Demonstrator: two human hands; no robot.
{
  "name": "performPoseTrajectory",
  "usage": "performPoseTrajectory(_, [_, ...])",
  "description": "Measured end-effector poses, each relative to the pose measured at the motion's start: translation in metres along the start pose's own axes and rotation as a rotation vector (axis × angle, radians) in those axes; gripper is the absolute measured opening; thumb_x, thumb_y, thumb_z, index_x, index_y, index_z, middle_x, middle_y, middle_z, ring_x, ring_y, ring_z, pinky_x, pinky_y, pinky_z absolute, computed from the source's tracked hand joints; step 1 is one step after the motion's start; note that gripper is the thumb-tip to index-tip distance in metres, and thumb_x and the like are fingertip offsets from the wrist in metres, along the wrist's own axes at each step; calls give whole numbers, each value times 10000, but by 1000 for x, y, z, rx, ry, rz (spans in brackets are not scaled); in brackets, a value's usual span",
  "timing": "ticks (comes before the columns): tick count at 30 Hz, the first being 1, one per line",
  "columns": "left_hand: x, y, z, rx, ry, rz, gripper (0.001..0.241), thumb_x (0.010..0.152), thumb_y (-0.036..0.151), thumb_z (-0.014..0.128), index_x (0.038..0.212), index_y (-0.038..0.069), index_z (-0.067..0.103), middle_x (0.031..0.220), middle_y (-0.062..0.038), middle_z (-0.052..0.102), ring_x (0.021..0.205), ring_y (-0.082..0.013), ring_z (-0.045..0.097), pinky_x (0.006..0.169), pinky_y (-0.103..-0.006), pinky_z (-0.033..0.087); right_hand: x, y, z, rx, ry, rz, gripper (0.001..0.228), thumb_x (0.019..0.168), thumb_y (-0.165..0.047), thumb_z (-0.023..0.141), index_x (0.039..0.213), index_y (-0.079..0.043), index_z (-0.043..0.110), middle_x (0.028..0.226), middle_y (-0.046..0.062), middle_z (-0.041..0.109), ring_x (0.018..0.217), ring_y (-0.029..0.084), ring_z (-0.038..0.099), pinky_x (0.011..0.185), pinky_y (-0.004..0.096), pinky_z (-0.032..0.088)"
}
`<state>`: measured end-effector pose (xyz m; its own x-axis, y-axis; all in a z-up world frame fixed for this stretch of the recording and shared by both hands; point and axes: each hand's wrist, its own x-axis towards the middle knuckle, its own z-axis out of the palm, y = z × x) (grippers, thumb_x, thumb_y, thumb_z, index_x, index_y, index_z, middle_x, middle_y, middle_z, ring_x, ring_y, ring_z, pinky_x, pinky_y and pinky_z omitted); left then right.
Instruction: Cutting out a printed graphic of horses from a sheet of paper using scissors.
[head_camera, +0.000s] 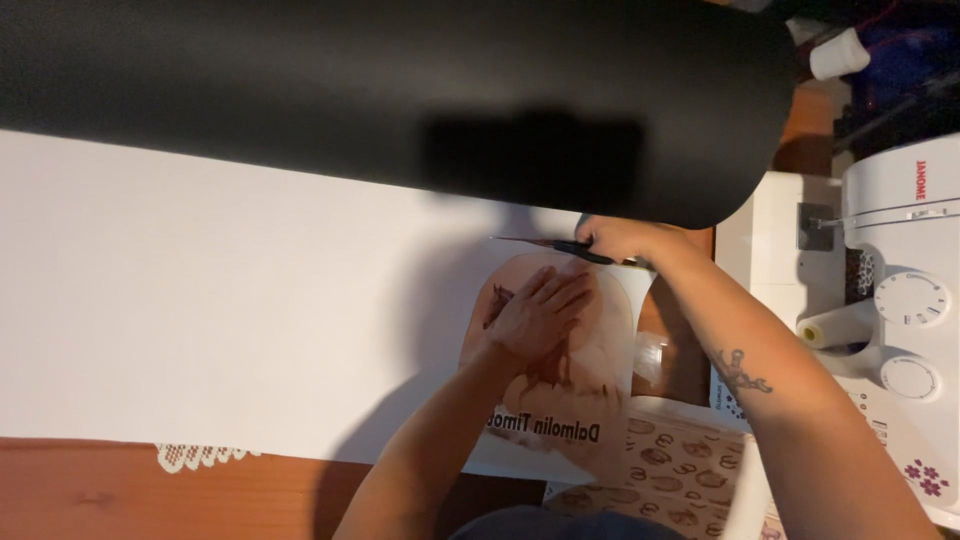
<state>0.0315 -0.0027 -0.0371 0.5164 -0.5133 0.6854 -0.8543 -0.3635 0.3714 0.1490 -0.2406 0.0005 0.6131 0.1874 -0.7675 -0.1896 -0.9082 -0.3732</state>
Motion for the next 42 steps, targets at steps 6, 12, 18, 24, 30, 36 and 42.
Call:
performPoseTrajectory(6, [-6, 0, 16, 5, -18, -23, 400, 1034, 402, 569, 1380, 206, 612, 1472, 14, 569, 1395, -245, 524, 1222, -527, 390, -7, -28, -4, -16, -27, -20, 208, 803, -291, 759, 723, -101, 787, 497, 71, 639, 405, 196, 619, 399, 275, 442])
performPoseTrajectory(12, [-10, -4, 23, -5, 41, 13, 398, 1052, 417, 550, 1377, 198, 619, 1456, -31, 586, 1387, -288, 536, 1195, -524, 404, -1, -41, -2, 37, -35, -36, 211, 778, -290, 780, 704, -93, 769, 496, 76, 629, 409, 205, 607, 411, 276, 454])
performPoseTrajectory(18, [-17, -3, 30, -20, 2, 5, 416, 1071, 428, 484, 1413, 211, 579, 1469, -22, 574, 1403, -288, 518, 1206, -535, 372, 7, -44, 1, -16, -24, -26, 245, 774, -304, 777, 684, -77, 757, 471, 91, 612, 390, 200, 613, 378, 279, 432])
performPoseTrajectory(24, [-15, -5, 26, -34, -5, 45, 404, 1098, 416, 415, 1373, 180, 592, 1534, -29, 519, 1439, -288, 478, 1199, -527, 379, 8, -79, 1, 43, -19, -66, 274, 755, -313, 818, 708, -52, 750, 486, 91, 614, 380, 212, 599, 357, 274, 433])
performPoseTrajectory(30, [-25, -3, 40, -22, -8, 28, 433, 1104, 434, 373, 1416, 199, 558, 1599, -14, 457, 1482, -260, 432, 1212, -519, 348, -27, -130, -7, 76, -45, -47, 303, 751, -299, 836, 721, -24, 712, 493, 121, 566, 373, 207, 560, 359, 246, 391])
performPoseTrajectory(36, [-24, -2, 35, 24, -71, 5, 428, 1082, 445, 419, 1422, 215, 539, 1599, 2, 447, 1488, -240, 417, 1210, -491, 346, -18, -148, -8, 24, -19, -63, 336, 711, -350, 896, 704, -57, 730, 514, 117, 617, 380, 218, 594, 343, 274, 427])
performPoseTrajectory(42, [-23, -3, 35, 12, -53, 20, 444, 1069, 451, 452, 1420, 191, 530, 1579, -30, 457, 1470, -262, 436, 1202, -496, 373, -8, -138, -3, -2, 2, -80, 343, 711, -365, 865, 687, -64, 701, 511, 91, 585, 409, 199, 574, 350, 292, 388])
